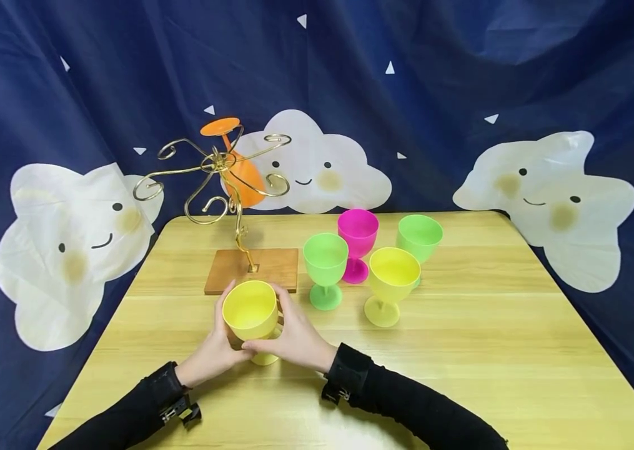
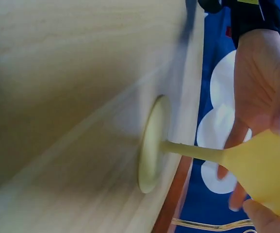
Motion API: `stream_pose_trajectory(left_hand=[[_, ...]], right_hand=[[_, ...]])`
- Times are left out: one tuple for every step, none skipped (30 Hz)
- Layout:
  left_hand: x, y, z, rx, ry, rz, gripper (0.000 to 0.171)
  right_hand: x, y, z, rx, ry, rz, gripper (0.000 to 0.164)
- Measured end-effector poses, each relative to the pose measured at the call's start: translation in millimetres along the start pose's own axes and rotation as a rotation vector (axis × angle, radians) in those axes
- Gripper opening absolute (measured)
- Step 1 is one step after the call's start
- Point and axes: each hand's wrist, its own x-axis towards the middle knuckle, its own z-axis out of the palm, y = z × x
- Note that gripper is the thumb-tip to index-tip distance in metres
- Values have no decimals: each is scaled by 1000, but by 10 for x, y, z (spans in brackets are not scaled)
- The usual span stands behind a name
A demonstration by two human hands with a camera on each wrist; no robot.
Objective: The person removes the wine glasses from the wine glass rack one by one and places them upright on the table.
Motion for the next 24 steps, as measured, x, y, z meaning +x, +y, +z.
stream_pose_trajectory(left_hand=[[-4, 14, -11, 19, -2, -2, 129], [-5, 26, -29, 41, -1, 16, 131], [-6, 48, -55, 71, 3, 41, 132], [-5, 78, -88, 105, 13, 72, 133], [-4, 118, -130, 134, 27, 114, 132], [-1, 178, -179, 177, 48, 167, 129], [3, 250, -230, 221, 74, 232, 122], [10, 336, -285, 272, 106, 310, 114], [23, 450, -338, 323, 141, 391, 104], [44, 577, -389, 373, 184, 483, 94], [77, 721, -437, 419, 229, 587, 83], [120, 886, -479, 455, 277, 686, 74], [177, 1059, -513, 475, 327, 783, 65], [242, 1241, -547, 495, 376, 873, 57], [315, 1423, -586, 508, 418, 941, 50], [391, 1593, -629, 518, 456, 985, 46], [475, 1758, -678, 525, 483, 1005, 42], [562, 1909, -735, 537, 499, 1002, 39], [658, 2041, -803, 555, 508, 989, 37], [762, 2153, -887, 591, 505, 962, 35], [878, 2244, -973, 620, 492, 922, 32], [1004, 2312, -1067, 672, 477, 882, 30], [1130, 2362, -1161, 719, 459, 836, 28], [1265, 2390, -1250, 751, 444, 778, 26]], right_hand=[[-5, 2, -14, -2, -7, -10, 106], [-13, -5, -33, -6, -14, -19, 110], [-22, -18, -56, -10, -20, -31, 113], [-35, -44, -85, -15, -25, -39, 116], [-50, -81, -121, -22, -30, -48, 117], [-66, -126, -163, -36, -32, -66, 118], [-79, -180, -212, -49, -32, -91, 117], [-88, -242, -265, -72, -32, -124, 115], [-93, -310, -323, -101, -28, -167, 111], [-93, -389, -382, -133, -23, -215, 108], [-80, -468, -444, -169, -14, -280, 104], [-55, -552, -506, -203, 0, -355, 99], [-18, -638, -566, -243, 24, -432, 94], [28, -727, -627, -286, 52, -510, 88], [84, -815, -687, -338, 87, -586, 83], [149, -902, -744, -383, 121, -657, 78], [222, -983, -800, -434, 155, -718, 72], [293, -1060, -852, -483, 186, -761, 66], [366, -1126, -900, -536, 211, -791, 60], [439, -1181, -941, -582, 225, -811, 56], [508, -1223, -972, -625, 233, -821, 52], [574, -1251, -996, -658, 232, -822, 50], [632, -1267, -1011, -690, 228, -816, 48], [682, -1272, -1017, -720, 227, -809, 48]])
